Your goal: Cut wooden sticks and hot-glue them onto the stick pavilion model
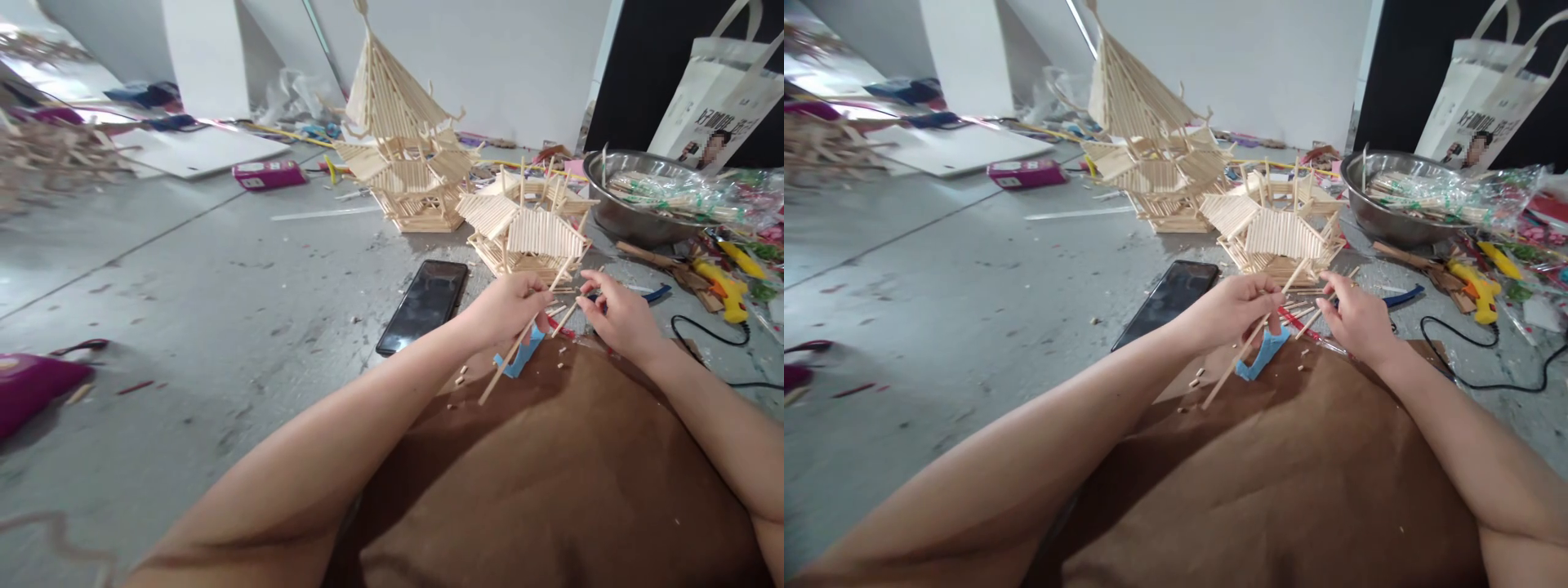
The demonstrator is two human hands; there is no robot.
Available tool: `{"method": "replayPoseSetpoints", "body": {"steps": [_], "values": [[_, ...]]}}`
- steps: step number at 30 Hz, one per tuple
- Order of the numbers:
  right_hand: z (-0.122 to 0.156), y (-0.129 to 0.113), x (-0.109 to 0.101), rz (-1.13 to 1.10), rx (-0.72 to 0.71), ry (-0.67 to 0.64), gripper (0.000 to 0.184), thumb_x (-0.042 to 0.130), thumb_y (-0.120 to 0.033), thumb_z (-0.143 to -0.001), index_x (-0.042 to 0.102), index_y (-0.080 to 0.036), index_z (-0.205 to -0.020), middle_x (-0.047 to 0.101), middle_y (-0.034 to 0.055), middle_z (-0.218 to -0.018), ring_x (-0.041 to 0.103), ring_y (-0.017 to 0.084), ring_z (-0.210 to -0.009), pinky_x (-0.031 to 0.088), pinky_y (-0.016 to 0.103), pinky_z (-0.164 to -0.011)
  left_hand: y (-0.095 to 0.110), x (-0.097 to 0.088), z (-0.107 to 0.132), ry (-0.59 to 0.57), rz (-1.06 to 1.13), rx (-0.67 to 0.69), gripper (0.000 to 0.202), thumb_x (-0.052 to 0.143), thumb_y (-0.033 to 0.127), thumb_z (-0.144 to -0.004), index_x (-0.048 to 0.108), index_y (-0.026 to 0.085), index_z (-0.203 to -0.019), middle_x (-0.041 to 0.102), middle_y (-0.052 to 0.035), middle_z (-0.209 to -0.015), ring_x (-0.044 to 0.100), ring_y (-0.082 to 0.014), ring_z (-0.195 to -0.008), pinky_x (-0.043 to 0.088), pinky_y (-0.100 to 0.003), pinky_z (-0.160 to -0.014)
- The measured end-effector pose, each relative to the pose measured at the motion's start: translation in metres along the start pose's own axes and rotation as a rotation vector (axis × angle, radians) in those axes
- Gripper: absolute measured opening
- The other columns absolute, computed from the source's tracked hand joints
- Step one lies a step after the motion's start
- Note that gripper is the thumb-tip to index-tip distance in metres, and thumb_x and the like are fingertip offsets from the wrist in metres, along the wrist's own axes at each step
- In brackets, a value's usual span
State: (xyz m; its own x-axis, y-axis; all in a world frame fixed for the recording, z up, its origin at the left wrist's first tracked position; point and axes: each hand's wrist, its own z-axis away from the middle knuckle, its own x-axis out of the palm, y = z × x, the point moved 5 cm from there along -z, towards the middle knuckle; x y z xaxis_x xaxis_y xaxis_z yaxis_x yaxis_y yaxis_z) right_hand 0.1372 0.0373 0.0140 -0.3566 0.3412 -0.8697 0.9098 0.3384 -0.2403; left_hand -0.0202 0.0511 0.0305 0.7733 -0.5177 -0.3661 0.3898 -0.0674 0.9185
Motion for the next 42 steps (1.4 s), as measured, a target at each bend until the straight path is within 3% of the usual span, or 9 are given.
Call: {"method": "replayPoseSetpoints", "body": {"steps": [5, 11, 16, 19, 22, 30, 42], "values": [[0.006, -0.008, 0.012, 0.063, -0.116, -0.090, 0.022, 0.041, -0.026, -0.083, 0.058, -0.020, -0.096, 0.067, 0.0026, -0.089, 0.061, 0.016, -0.078, 0.039, 0.025, -0.061, 0.009, -0.024, 0.004, 0.289, 0.301, 0.097, 0.010, 0.046, 0.021, -0.077, 0.042, 0.017, -0.069, 0.055, 0.0035, -0.045, 0.044, -0.0060, -0.029, 0.032, -0.017, -0.033], [0.011, -0.012, 0.025, 0.123, -0.279, -0.227, 0.026, 0.036, -0.029, -0.086, 0.060, -0.021, -0.090, 0.067, 0.0019, -0.085, 0.061, 0.015, -0.076, 0.036, 0.024, -0.060, -0.004, -0.046, -0.004, 0.487, 0.197, 0.122, 0.019, 0.048, 0.017, -0.070, 0.041, 0.016, -0.053, 0.045, 0.0053, -0.033, 0.038, -0.0040, -0.026, 0.028, -0.016, -0.032], [0.010, -0.013, 0.028, 0.146, -0.302, -0.287, 0.030, 0.033, -0.031, -0.087, 0.060, -0.021, -0.092, 0.067, 0.0028, -0.087, 0.060, 0.015, -0.077, 0.034, 0.024, -0.061, -0.011, -0.046, -0.010, 0.317, 0.062, 0.075, 0.015, 0.047, 0.013, -0.069, 0.044, 0.016, -0.055, 0.048, 0.0041, -0.036, 0.038, -0.0046, -0.027, 0.027, -0.017, -0.034], [0.010, -0.012, 0.028, 0.158, -0.290, -0.313, 0.030, 0.032, -0.032, -0.087, 0.060, -0.021, -0.090, 0.067, 0.0028, -0.084, 0.060, 0.014, -0.076, 0.034, 0.024, -0.061, -0.009, -0.046, -0.007, 0.143, -0.036, 0.017, 0.003, 0.050, 0.014, -0.071, 0.049, 0.015, -0.068, 0.053, 0.0031, -0.042, 0.036, -0.0040, -0.026, 0.024, -0.017, -0.033], [0.010, -0.012, 0.029, 0.153, -0.292, -0.336, 0.029, 0.032, -0.031, -0.087, 0.060, -0.021, -0.091, 0.066, 0.0030, -0.084, 0.059, 0.014, -0.078, 0.034, 0.024, -0.062, -0.004, -0.051, -0.002, 0.066, -0.051, -0.057, 0.009, 0.050, 0.011, -0.074, 0.048, 0.017, -0.081, 0.055, 0.0035, -0.045, 0.038, -0.0044, -0.026, 0.023, -0.017, -0.034], [0.011, -0.015, 0.029, 0.125, -0.310, -0.341, 0.029, 0.033, -0.029, -0.087, 0.061, -0.021, -0.092, 0.066, 0.0051, -0.085, 0.059, 0.015, -0.081, 0.036, 0.024, -0.067, -0.005, -0.056, -0.001, 0.044, -0.044, -0.140, 0.015, 0.048, 0.012, -0.079, 0.042, 0.017, -0.092, 0.058, 0.0027, -0.051, 0.047, -0.0060, -0.032, 0.029, -0.016, -0.038], [0.011, -0.016, 0.029, 0.122, -0.313, -0.330, 0.028, 0.035, -0.028, -0.087, 0.061, -0.020, -0.091, 0.067, 0.0046, -0.086, 0.060, 0.015, -0.083, 0.039, 0.025, -0.070, -0.014, -0.056, -0.004, 0.132, 0.145, -0.134, 0.029, 0.057, 0.014, -0.072, 0.046, 0.019, -0.099, 0.059, 0.0018, -0.048, 0.047, -0.0086, -0.029, 0.028, -0.017, -0.034]]}}
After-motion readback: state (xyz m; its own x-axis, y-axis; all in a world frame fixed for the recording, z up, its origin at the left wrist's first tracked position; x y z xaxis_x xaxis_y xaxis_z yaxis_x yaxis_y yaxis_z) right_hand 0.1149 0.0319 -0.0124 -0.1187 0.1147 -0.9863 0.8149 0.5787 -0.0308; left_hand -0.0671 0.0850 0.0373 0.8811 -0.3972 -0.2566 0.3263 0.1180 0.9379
